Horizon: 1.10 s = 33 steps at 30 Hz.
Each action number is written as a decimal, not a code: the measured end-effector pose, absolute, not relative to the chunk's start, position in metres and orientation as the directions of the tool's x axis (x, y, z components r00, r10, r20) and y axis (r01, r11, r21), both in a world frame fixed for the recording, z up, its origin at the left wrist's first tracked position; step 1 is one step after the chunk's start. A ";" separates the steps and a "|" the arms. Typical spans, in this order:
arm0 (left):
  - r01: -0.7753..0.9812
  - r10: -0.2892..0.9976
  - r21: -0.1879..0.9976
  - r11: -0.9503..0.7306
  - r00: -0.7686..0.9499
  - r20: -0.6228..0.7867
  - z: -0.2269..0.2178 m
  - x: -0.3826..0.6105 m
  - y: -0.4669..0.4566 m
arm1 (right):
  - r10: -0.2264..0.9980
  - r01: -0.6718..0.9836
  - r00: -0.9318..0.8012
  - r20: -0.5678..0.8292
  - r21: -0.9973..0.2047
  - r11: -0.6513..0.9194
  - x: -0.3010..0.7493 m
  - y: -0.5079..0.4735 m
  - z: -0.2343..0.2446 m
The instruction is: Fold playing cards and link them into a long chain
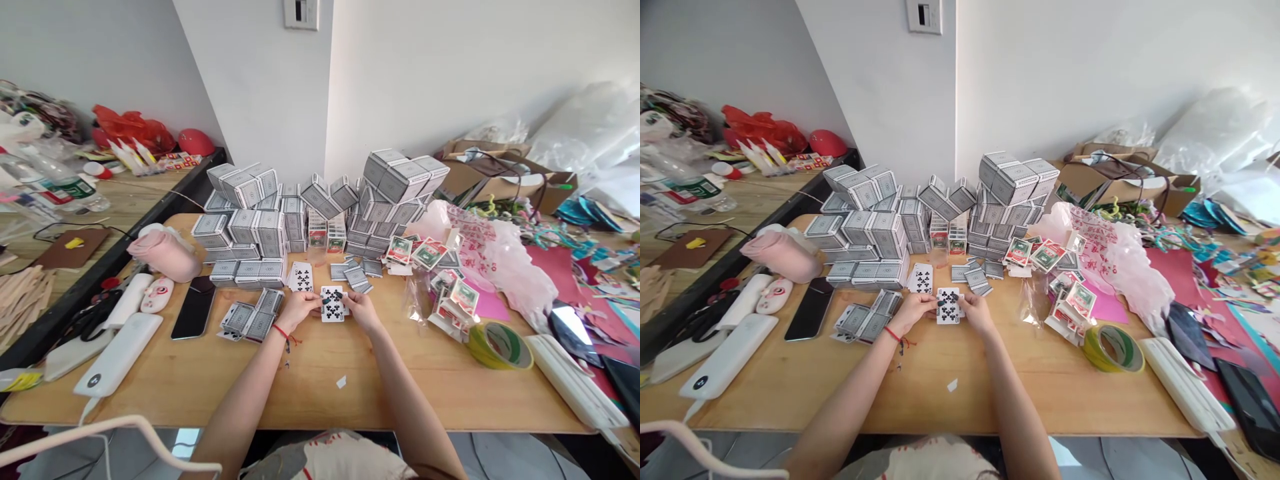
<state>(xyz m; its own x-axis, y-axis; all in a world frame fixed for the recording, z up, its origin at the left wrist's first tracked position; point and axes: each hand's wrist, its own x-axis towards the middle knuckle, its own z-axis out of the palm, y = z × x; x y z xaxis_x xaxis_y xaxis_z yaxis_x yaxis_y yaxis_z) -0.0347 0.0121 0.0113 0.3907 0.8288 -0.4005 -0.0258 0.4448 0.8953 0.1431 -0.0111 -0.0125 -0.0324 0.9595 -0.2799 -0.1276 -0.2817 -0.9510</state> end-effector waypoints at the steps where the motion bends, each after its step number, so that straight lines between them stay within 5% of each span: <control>1: -0.024 0.831 0.897 0.442 0.389 -0.399 0.011 -0.035 0.012 | 0.959 -0.128 -0.038 -0.280 -0.951 -0.282 0.143 -0.011 -0.013; 16: -0.019 0.856 0.910 0.415 0.348 -0.383 0.005 -0.031 0.013 | 0.942 -0.129 -0.018 -0.336 -0.933 -0.336 0.140 -0.011 -0.011; 24: -0.038 0.922 0.950 0.311 0.254 -0.292 -0.001 -0.026 0.009 | 0.941 -0.270 -0.184 -0.284 -0.906 -0.326 0.145 -0.016 0.000; 33: -0.006 0.930 0.950 0.313 0.205 -0.305 0.002 -0.020 0.008 | 0.987 -0.026 0.013 -0.162 -0.986 -0.162 0.136 -0.018 -0.007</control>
